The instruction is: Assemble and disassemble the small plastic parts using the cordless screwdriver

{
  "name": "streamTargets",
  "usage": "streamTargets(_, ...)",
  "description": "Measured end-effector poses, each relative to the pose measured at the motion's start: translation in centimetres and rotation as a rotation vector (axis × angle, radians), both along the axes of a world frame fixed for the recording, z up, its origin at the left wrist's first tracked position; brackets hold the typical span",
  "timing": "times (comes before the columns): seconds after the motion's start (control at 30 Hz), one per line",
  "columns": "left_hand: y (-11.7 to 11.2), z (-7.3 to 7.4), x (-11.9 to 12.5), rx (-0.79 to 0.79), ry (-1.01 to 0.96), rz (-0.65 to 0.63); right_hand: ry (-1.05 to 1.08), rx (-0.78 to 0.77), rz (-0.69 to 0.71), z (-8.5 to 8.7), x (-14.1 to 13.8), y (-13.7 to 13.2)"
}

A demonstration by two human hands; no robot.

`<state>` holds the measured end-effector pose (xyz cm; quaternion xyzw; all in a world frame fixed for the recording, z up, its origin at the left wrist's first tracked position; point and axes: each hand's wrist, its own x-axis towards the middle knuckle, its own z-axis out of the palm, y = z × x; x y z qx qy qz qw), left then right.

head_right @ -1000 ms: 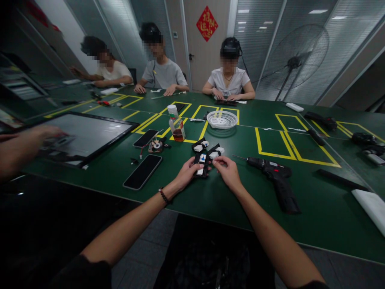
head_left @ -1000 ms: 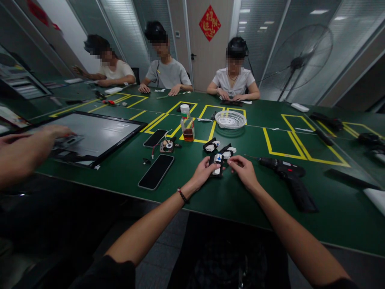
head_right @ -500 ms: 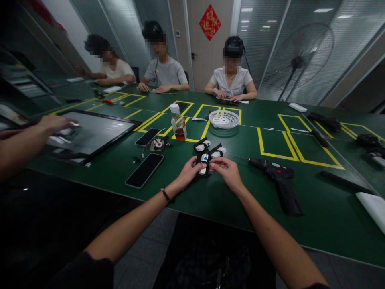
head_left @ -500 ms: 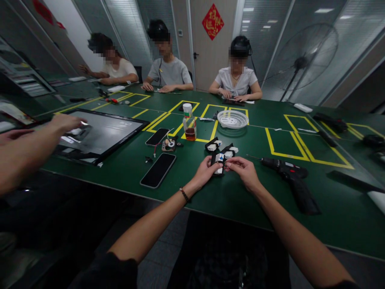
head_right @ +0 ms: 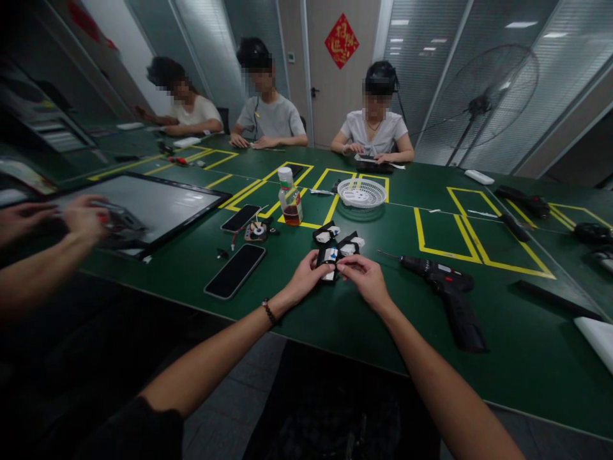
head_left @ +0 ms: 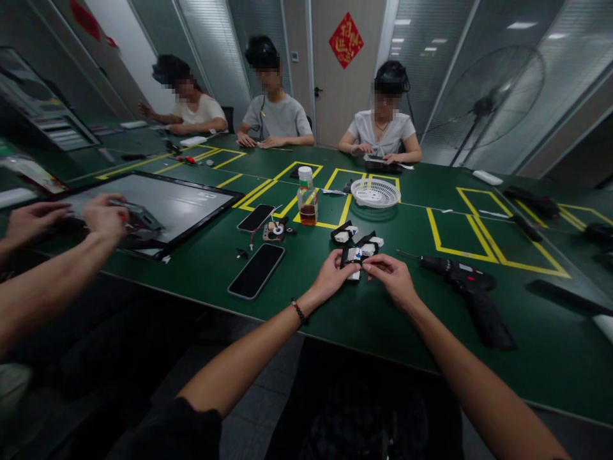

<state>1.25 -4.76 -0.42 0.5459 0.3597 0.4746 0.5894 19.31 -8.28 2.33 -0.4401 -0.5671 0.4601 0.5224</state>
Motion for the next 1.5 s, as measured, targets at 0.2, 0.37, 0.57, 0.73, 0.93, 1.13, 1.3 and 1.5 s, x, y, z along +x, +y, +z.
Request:
streamTargets(0.2, -0.2, 0.2, 0.1, 0.016, 0.012, -0.011, -0.037, 0.028, -0.005, 0.1, -0.1, 0.0)
streamTargets(0.37, -0.1, 0.1, 0.0, 0.024, 0.009, -0.004, 0.003, 0.015, 0.011, -0.2, -0.1, 0.1)
streamTargets(0.57, -0.2, -0.1, 0.0, 0.027, 0.014, -0.010, 0.029, -0.024, 0.018, -0.4, -0.2, 0.1)
streamTargets(0.73, -0.3, -0.2, 0.0, 0.028, 0.022, -0.009, 0.104, -0.098, 0.037, -0.5, -0.3, 0.2)
streamTargets(0.93, -0.4, 0.0, -0.1, 0.035, 0.013, -0.036, 0.209, -0.239, 0.121, -0.6, -0.2, 0.2)
streamTargets(1.13, -0.7, 0.3, -0.1, 0.076, 0.034, -0.057, 0.192, -0.247, 0.106, -0.7, -0.1, 0.2)
streamTargets(1.3, -0.5, 0.5, -0.1, 0.062, 0.048, -0.057, 0.215, -0.246, 0.079, -0.7, -0.2, 0.2)
streamTargets(1.5, -0.5, 0.9, -0.1, 0.020, 0.020, -0.068, 0.227, -0.261, 0.064, -0.6, -0.3, 0.1)
